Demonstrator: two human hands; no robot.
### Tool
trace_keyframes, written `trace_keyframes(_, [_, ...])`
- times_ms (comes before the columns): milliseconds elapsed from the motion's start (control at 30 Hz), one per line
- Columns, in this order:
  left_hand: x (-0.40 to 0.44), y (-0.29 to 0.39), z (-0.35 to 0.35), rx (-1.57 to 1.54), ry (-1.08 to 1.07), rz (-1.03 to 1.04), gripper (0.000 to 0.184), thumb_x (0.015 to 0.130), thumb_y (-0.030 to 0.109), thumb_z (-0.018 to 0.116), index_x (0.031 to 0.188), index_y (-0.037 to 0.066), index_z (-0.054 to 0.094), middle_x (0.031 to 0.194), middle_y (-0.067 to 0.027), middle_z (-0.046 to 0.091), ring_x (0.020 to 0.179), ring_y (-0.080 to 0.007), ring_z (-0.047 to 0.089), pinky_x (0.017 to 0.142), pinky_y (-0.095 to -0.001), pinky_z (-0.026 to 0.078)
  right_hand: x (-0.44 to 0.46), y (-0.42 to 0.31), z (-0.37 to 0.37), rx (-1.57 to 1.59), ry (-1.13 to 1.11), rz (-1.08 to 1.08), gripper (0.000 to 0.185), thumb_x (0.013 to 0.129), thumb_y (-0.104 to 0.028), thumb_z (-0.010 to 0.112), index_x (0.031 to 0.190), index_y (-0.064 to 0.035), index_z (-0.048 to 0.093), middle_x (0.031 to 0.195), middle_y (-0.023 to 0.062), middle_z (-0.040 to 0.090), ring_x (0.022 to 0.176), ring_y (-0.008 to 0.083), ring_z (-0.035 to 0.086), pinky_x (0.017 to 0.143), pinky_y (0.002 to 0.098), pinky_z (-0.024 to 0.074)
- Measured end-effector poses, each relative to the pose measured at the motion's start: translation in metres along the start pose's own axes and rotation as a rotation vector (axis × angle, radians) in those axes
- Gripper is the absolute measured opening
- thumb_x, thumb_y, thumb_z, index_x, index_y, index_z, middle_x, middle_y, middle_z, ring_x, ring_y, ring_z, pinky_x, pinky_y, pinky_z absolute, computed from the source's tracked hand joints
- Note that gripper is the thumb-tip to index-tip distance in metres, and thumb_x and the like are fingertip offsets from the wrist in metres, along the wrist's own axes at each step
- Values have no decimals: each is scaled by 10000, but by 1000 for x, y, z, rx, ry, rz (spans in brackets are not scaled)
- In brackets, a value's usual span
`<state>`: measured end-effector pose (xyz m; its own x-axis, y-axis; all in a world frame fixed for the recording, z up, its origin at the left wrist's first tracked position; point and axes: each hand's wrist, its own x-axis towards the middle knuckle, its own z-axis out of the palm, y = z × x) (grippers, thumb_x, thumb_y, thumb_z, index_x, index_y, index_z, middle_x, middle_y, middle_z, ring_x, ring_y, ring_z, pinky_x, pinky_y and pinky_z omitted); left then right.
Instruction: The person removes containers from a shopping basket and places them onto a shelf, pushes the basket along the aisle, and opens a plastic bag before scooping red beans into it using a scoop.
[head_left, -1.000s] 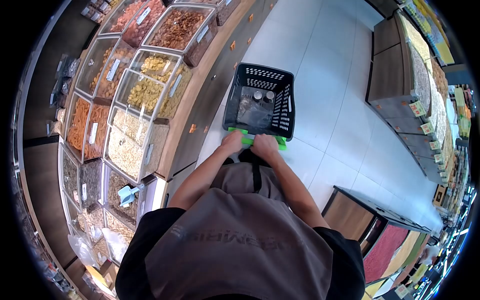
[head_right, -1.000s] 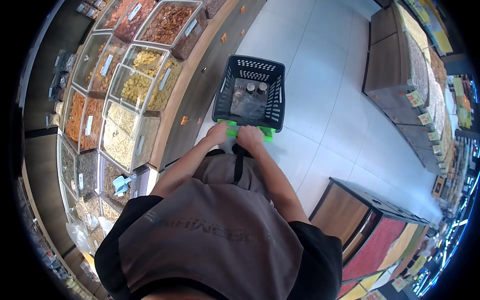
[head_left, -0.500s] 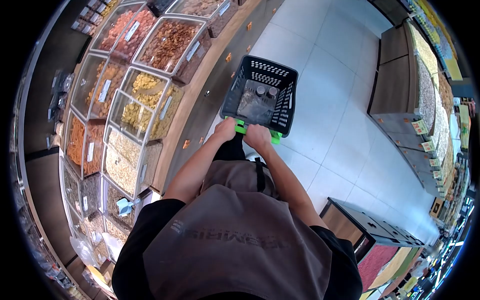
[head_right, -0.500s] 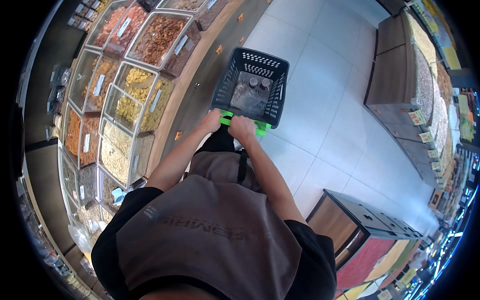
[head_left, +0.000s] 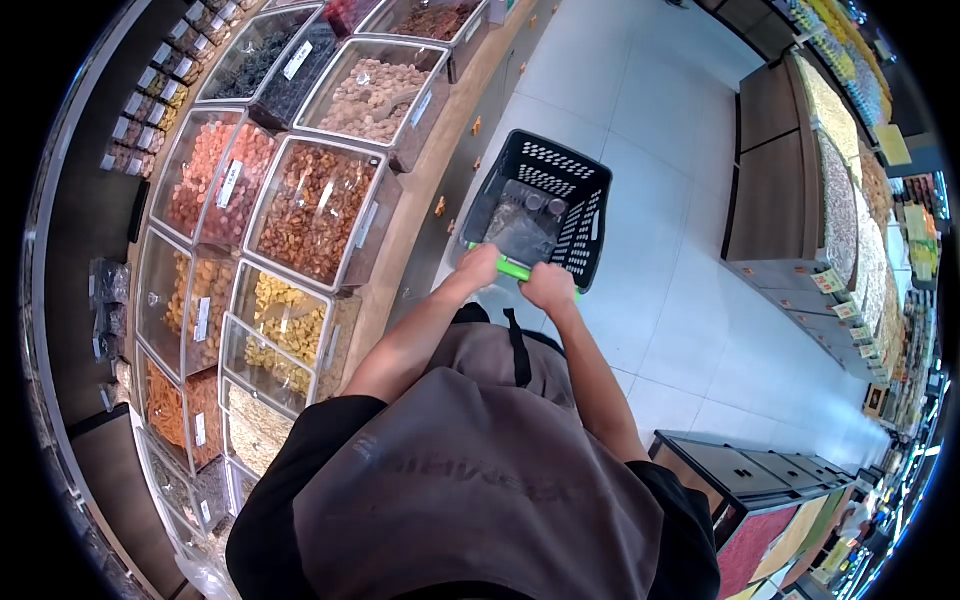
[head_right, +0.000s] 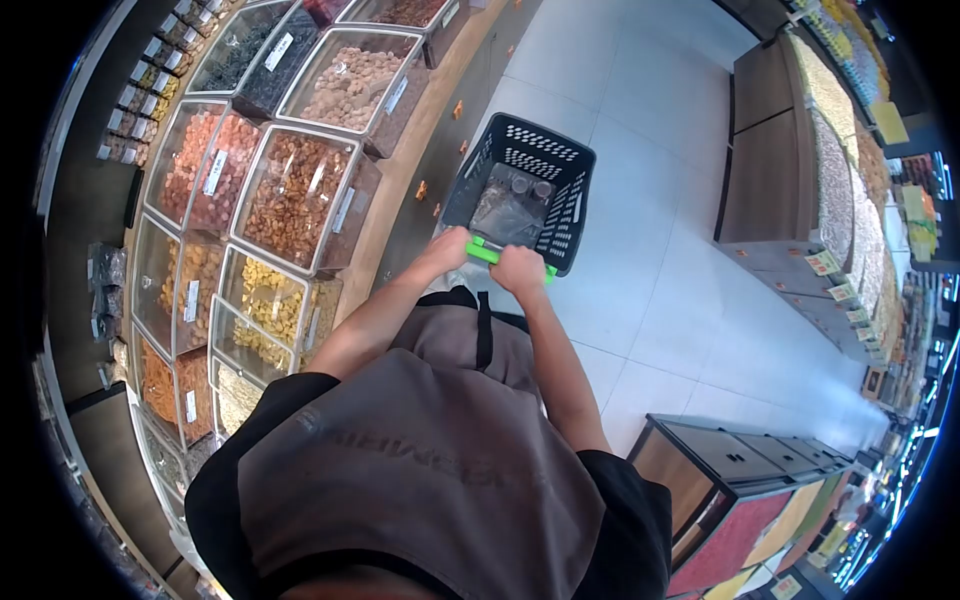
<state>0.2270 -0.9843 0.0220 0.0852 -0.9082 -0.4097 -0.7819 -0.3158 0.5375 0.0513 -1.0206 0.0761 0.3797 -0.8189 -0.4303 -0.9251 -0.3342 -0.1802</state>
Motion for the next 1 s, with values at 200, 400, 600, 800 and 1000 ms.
trace_keyframes(200, [69, 11, -15, -30, -61, 49, 201, 777, 61, 602, 936, 12, 713, 1007, -259, 691, 977, -428, 674, 831, -515, 546, 57, 14, -31, -58, -55, 27, 413, 820, -415, 624, 873, -26, 751, 889, 218, 724, 856, 370, 719, 785, 456, 580])
trace_keyframes(400, [122, 31, -45, -88, -99, 72, 223, 813, 102, 583, 997, 24, 683, 1074, -245, 676, 1050, -427, 640, 895, -521, 514, 109, 34, -58, -94, 11, -11, 396, 805, -411, 634, 789, -32, 750, 799, 216, 716, 779, 378, 719, 739, 460, 586])
trace_keyframes(600, [194, 44, -68, -82, -106, 14, 237, 830, 126, 586, 1050, 55, 641, 1139, -202, 652, 1117, -372, 616, 942, -474, 495, 179, 44, -107, -90, 3, -11, 384, 806, -396, 630, 779, -32, 749, 793, 216, 715, 767, 379, 719, 737, 459, 584])
trace_keyframes(800, [252, 76, -102, -28, -100, 1, 243, 792, 168, 651, 998, 39, 648, 1025, -179, 693, 1034, -365, 661, 846, -470, 531, 234, 66, -147, -84, -44, -34, 371, 816, -381, 630, 815, -29, 746, 848, 218, 721, 807, 375, 720, 746, 462, 584])
trace_keyframes(1000, [325, 89, -122, -19, -152, -18, 225, 779, 138, 676, 979, 35, 685, 1049, -197, 696, 1021, -370, 669, 824, -481, 542, 298, 83, -183, -31, -76, -20, 340, 822, -328, 613, 838, -18, 752, 875, 235, 718, 834, 384, 719, 780, 461, 580])
